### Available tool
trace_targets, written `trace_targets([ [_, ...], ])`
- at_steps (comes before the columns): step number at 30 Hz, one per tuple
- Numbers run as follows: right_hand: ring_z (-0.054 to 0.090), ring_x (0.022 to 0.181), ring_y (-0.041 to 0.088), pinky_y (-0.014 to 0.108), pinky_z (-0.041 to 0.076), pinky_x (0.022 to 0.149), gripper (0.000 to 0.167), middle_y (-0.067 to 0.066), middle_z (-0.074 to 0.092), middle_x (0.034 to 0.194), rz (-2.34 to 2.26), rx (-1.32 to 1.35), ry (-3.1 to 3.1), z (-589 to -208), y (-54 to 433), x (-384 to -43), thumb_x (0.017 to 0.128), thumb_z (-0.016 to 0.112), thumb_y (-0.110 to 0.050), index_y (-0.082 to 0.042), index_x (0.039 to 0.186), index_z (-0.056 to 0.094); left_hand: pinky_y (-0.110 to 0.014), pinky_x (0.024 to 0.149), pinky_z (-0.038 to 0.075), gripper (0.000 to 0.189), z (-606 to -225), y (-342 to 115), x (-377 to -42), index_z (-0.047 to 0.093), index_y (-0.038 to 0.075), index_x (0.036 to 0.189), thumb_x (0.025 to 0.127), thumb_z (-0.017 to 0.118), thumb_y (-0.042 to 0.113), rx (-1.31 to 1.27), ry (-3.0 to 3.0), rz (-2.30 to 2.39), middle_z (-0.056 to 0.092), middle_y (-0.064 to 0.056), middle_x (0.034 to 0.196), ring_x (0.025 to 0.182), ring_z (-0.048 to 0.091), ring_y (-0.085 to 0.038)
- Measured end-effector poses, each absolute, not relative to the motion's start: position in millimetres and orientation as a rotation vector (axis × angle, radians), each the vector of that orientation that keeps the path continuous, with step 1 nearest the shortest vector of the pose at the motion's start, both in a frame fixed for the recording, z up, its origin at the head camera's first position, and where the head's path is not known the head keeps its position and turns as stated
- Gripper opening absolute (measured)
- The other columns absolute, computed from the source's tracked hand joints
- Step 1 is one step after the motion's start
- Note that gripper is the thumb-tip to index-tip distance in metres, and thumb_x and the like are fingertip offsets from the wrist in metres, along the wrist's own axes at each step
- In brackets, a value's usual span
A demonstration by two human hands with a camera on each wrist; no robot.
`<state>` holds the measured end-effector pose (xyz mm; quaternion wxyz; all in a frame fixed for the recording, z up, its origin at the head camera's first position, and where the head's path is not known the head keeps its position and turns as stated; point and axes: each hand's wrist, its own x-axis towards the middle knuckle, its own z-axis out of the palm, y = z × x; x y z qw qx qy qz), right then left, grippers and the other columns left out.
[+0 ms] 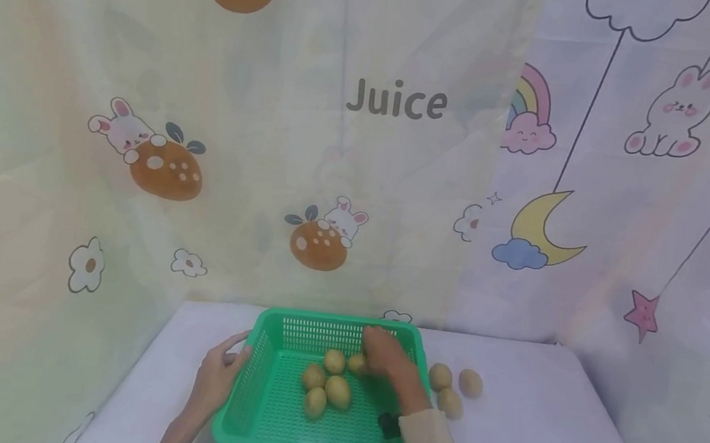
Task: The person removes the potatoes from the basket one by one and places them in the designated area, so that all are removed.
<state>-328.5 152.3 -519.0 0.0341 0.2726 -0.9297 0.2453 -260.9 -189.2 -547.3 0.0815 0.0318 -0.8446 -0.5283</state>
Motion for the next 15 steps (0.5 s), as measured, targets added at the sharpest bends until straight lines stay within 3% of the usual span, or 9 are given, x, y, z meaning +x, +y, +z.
trace_targets([
  [8, 0.019, 0.056, 0.005, 0.024, 0.021, 0.049, 0.05, -0.015, 0.02, 0.062, 0.671, 0.851, -2.83, -529.3, 150.5, -339.1, 0.066, 0.085, -0.005, -0.021, 0.066, 0.038, -0.026, 0.051, 0.043, 0.047, -548.1, -189.8, -261.0, 0.059, 0.01, 0.156, 0.113, 0.061, 0.029, 0.088, -2.517, -1.577, 0.06, 0.002, 0.06, 0.052, 0.055, -0.012],
  [15, 0.031, 0.056, 0.004, 0.024, 0.031, 0.048, 0.043, -0.014, 0.037, 0.061, 0.629, 0.857, -2.828, -522.4, 147.9, -335.1, 0.06, 0.095, -0.007, -0.014, 0.065, 0.053, -0.026, 0.049, 0.043, 0.046, -550.7, -189.7, -260.4, 0.06, 0.01, 0.155, 0.113, 0.062, 0.029, 0.055, -2.491, -1.582, 0.062, 0.001, 0.06, 0.05, 0.055, -0.011],
])
